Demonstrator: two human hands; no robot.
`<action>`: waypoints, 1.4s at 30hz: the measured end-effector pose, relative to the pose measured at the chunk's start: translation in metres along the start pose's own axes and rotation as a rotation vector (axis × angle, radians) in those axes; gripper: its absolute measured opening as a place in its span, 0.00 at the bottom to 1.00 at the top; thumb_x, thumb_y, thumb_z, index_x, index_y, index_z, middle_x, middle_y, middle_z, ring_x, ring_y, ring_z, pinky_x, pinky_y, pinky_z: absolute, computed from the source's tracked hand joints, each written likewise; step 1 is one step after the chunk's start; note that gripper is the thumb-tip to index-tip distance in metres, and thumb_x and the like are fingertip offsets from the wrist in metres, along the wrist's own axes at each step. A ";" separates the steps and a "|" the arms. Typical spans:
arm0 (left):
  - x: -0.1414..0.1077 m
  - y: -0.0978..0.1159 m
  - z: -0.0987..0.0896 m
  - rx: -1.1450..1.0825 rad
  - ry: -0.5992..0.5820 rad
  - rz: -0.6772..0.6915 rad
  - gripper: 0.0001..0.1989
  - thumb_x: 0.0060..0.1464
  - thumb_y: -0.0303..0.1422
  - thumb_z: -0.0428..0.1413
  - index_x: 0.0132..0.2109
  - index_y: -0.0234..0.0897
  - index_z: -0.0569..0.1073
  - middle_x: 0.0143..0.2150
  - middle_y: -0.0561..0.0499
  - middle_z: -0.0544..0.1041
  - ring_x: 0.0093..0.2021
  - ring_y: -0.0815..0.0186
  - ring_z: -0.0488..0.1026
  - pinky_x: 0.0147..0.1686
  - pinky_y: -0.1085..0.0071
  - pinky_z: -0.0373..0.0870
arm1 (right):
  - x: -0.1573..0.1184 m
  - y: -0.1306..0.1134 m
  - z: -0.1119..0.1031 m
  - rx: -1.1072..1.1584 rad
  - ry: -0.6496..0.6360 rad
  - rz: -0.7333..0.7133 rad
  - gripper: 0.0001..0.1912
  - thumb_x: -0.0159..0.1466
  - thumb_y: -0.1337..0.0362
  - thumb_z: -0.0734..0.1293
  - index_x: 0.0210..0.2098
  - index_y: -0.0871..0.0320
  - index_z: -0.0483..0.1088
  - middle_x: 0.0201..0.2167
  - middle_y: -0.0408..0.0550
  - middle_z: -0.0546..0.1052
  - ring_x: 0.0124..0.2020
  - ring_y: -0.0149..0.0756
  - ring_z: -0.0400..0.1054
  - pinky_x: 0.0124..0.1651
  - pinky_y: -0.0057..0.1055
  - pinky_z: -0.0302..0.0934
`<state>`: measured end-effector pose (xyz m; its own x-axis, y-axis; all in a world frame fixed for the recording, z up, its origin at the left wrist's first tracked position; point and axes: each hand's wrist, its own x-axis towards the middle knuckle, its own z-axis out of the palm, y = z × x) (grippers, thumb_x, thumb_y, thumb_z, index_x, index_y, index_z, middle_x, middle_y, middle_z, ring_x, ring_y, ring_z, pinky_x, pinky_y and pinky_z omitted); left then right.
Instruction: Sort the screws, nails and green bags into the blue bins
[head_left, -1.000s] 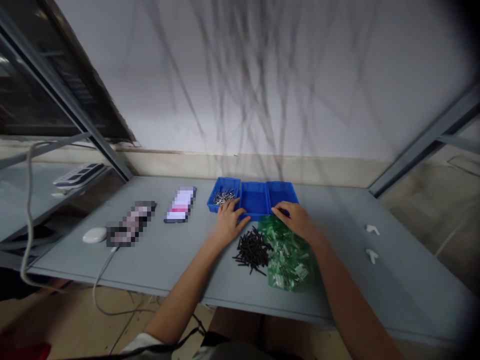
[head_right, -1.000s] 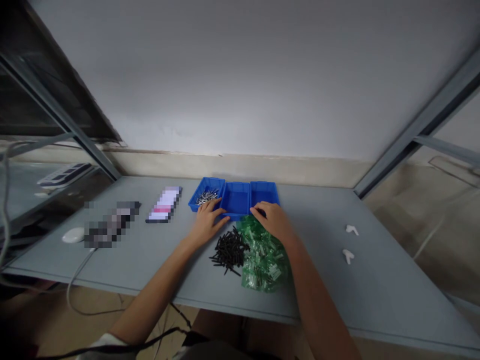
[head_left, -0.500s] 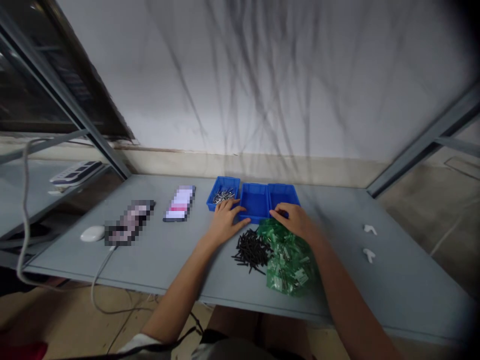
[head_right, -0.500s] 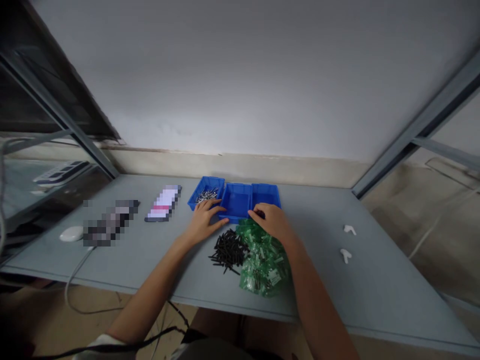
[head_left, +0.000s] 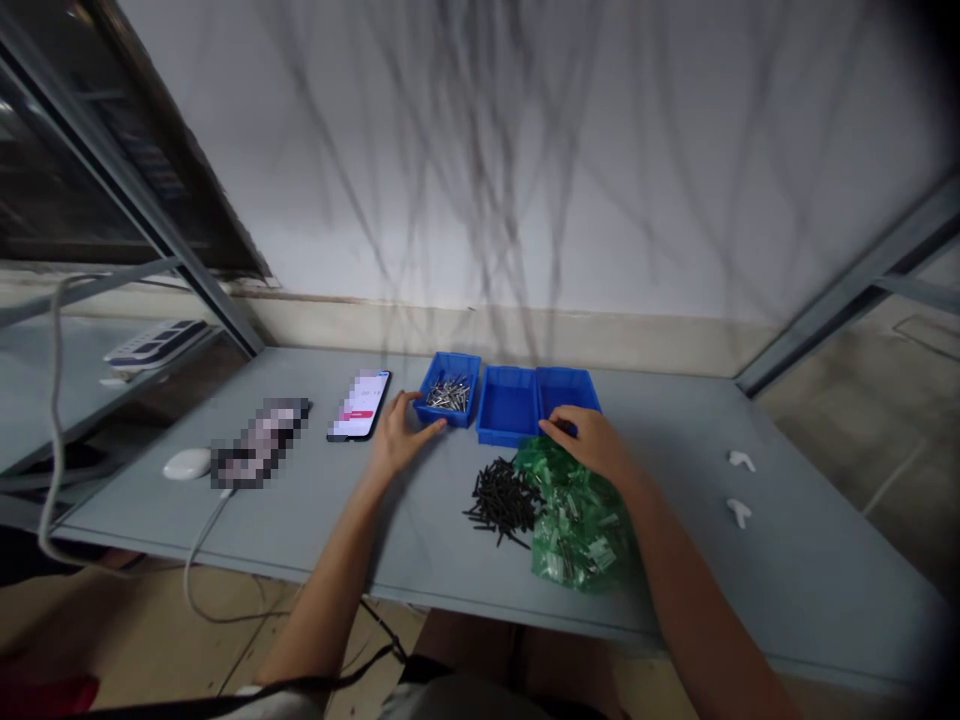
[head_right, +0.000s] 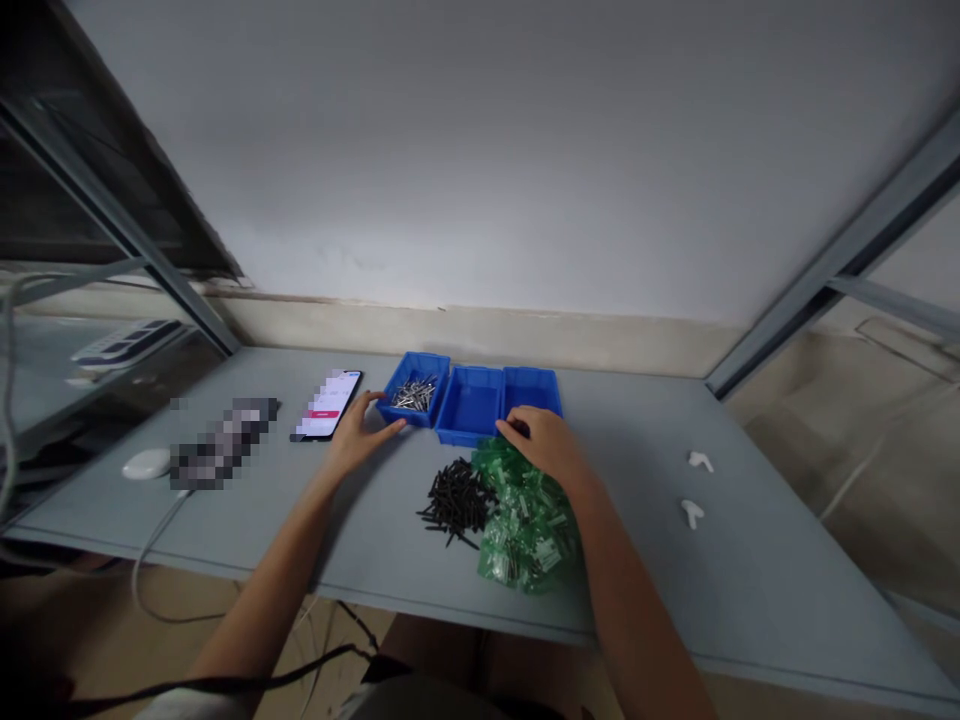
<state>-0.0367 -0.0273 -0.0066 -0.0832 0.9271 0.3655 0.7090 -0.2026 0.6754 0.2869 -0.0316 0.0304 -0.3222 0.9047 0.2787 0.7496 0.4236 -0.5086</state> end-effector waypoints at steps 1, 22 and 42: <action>0.000 -0.001 0.001 -0.019 -0.030 -0.004 0.26 0.47 0.49 0.61 0.49 0.39 0.69 0.49 0.44 0.74 0.53 0.56 0.71 0.54 0.58 0.65 | 0.000 0.000 0.000 -0.006 0.007 -0.004 0.16 0.67 0.55 0.61 0.27 0.56 0.71 0.28 0.46 0.77 0.30 0.37 0.69 0.35 0.32 0.58; -0.071 0.002 -0.040 -0.132 0.135 -0.145 0.15 0.43 0.43 0.63 0.32 0.41 0.66 0.45 0.46 0.78 0.42 0.56 0.75 0.43 0.60 0.70 | -0.001 0.002 0.003 0.015 -0.014 -0.008 0.16 0.67 0.56 0.61 0.28 0.56 0.70 0.28 0.45 0.76 0.30 0.36 0.68 0.35 0.32 0.58; -0.153 0.014 -0.044 -0.093 0.172 0.061 0.10 0.55 0.31 0.59 0.43 0.39 0.66 0.63 0.39 0.67 0.63 0.57 0.65 0.58 0.58 0.67 | -0.080 -0.165 0.116 0.678 0.261 0.003 0.34 0.71 0.56 0.58 0.71 0.49 0.38 0.72 0.50 0.48 0.71 0.42 0.43 0.68 0.47 0.51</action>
<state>-0.0452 -0.1858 -0.0249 -0.1663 0.8461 0.5064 0.6493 -0.2925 0.7020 0.1220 -0.1687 -0.0031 -0.1087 0.9016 0.4186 0.1995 0.4323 -0.8794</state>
